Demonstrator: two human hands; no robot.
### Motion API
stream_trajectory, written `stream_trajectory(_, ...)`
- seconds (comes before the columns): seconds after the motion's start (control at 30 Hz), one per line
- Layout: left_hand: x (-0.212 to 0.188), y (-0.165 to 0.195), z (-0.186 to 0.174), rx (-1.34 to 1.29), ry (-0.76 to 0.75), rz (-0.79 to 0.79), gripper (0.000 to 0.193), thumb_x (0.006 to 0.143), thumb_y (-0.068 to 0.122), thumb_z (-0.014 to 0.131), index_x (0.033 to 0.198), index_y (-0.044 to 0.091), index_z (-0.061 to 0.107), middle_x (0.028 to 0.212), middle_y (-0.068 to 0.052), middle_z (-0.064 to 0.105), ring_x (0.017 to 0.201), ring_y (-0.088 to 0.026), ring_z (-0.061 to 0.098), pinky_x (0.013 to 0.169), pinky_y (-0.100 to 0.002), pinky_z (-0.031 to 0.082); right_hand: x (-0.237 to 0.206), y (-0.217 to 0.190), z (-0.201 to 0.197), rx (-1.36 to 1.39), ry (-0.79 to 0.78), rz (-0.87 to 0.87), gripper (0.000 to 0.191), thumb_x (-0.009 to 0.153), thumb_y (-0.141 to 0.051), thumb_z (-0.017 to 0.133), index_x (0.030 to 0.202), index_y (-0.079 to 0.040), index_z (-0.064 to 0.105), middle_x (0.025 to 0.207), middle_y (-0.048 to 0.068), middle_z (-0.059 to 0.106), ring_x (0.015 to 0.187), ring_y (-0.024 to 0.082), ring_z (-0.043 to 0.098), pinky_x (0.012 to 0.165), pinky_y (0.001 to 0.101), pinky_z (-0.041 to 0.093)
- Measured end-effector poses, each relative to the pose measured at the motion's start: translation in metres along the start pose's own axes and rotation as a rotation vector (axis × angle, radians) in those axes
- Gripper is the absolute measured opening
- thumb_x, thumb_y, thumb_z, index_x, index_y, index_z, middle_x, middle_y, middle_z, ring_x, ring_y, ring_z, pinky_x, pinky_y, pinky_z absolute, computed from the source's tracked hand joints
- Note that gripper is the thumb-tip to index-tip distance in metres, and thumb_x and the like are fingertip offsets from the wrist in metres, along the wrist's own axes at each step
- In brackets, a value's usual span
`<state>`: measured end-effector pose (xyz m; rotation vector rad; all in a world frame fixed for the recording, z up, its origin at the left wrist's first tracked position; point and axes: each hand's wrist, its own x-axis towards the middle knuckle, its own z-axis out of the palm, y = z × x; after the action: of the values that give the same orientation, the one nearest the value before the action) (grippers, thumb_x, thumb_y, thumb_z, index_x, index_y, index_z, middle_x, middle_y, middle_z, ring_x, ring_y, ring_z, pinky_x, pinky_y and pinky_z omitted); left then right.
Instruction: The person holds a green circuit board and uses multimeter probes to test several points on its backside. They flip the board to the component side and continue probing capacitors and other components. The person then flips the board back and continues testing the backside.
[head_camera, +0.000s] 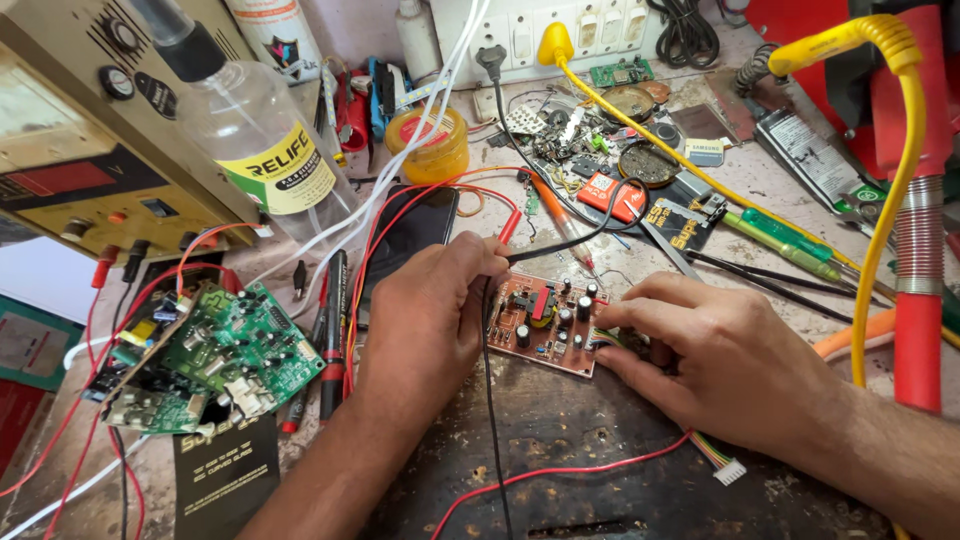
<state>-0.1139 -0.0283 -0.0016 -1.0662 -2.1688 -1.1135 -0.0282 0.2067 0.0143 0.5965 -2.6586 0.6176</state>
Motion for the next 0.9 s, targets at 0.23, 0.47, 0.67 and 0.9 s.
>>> stream_trajectory(0.23, 0.0, -0.016, -0.005, -0.051, -0.027, -0.047, 0.019, 0.088, -0.007, 0.068, 0.102, 0.005, 0.064, 0.093, -0.012, 0.073, 0.087, -0.031, 0.074, 0.075, -0.039, 0.057, 0.003, 0.009, 0.015, 0.051, -0.017, 0.043, 0.03, 0.079, -0.024, 0.081, 0.105, -0.01, 0.075, 0.092, 0.002, 0.07, 0.056, 0.008, 0.065, 0.052, 0.0254, 0.055)
stream_trajectory(0.47, -0.003, -0.023, -0.011, -0.118, -0.047, -0.046, 0.015, 0.093, -0.006, 0.066, 0.102, 0.004, 0.06, 0.105, -0.011, 0.075, 0.096, -0.028, 0.076, 0.079, -0.036, 0.06, 0.005, 0.009, 0.021, 0.042, -0.05, 0.08, 0.03, 0.078, -0.024, 0.082, 0.104, -0.01, 0.075, 0.092, 0.001, 0.07, 0.06, 0.009, 0.062, 0.052, 0.0246, 0.055)
stream_trajectory(0.67, 0.001, -0.021, -0.006, -0.046, -0.021, -0.011, 0.019, 0.087, -0.008, 0.066, 0.102, 0.005, 0.064, 0.102, -0.01, 0.075, 0.095, -0.03, 0.075, 0.08, -0.038, 0.059, 0.004, 0.009, 0.018, 0.042, -0.04, 0.079, 0.029, 0.079, -0.026, 0.082, 0.102, -0.009, 0.076, 0.091, 0.002, 0.07, 0.059, 0.01, 0.064, 0.053, 0.026, 0.055)
stream_trajectory(0.9, 0.002, -0.012, -0.005, 0.041, -0.042, 0.022, 0.016, 0.088, -0.002, 0.069, 0.101, 0.008, 0.065, 0.096, -0.01, 0.073, 0.091, -0.031, 0.074, 0.076, -0.041, 0.057, 0.002, 0.009, 0.015, 0.06, -0.026, 0.056, 0.031, 0.081, -0.026, 0.082, 0.105, -0.008, 0.077, 0.092, 0.003, 0.07, 0.06, 0.01, 0.065, 0.055, 0.0261, 0.055)
